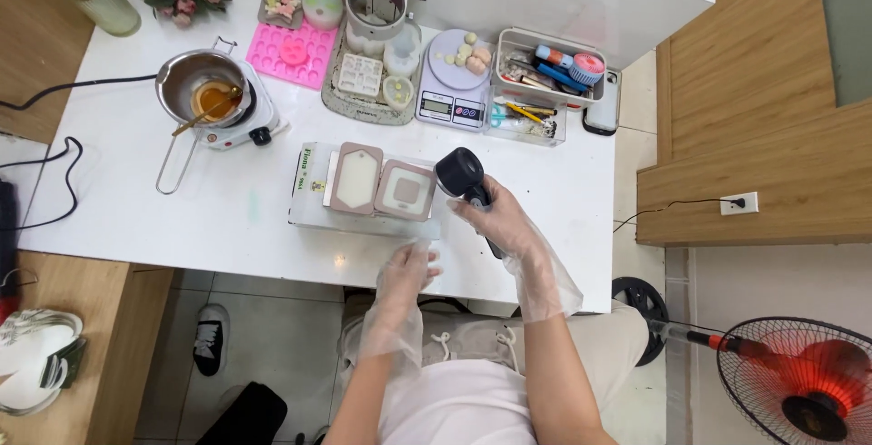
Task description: Checking the temperature of candle molds and wax using an infrared thermometer while organizing the workstation.
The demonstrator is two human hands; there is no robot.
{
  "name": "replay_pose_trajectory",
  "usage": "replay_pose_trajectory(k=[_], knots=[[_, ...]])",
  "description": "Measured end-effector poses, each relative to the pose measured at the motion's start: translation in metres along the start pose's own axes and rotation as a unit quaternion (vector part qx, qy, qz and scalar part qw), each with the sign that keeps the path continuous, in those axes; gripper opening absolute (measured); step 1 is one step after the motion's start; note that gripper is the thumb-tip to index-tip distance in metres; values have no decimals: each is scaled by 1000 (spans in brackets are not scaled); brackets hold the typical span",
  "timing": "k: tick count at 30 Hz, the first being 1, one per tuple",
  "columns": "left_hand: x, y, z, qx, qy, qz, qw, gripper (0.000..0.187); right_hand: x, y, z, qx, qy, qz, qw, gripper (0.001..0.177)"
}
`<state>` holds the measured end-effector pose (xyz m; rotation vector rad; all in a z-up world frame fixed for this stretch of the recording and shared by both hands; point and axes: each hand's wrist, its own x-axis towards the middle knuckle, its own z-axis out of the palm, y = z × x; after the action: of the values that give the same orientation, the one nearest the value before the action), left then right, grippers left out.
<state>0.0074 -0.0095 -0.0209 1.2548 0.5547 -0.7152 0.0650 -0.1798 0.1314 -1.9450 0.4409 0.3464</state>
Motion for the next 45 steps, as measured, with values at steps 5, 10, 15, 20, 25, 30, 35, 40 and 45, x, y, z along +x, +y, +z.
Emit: replay_pose_trajectory(k=[5,10,15,20,25,30,35,40,45], knots=[[22,16,-1,-60,64,64,994,46,-4,6,-3,-2,22,20,1000,55],[0,52,4,-95,58,38,993,45,-9,10,-4,-4,40,35,999,58],[12,36,4,-94,73,34,992,44,-16,16,-5,14,56,54,997,58],[-36,59,2,79,117,165,976,46,-23,20,-1,19,66,70,995,53],[-113,115,13,375,117,243,887,50,-26,25,5,107,47,35,992,49],[-89,120,-3,411,134,281,857,58,-32,16,12,215,-26,21,976,51],[-77,134,-8,407,132,260,866,62,-40,10,22,343,-58,28,937,53],[-72,134,-12,410,142,264,861,61,-35,12,26,391,-57,28,918,52],[-66,137,-13,367,124,272,881,61,-32,9,23,406,-26,32,913,50]])
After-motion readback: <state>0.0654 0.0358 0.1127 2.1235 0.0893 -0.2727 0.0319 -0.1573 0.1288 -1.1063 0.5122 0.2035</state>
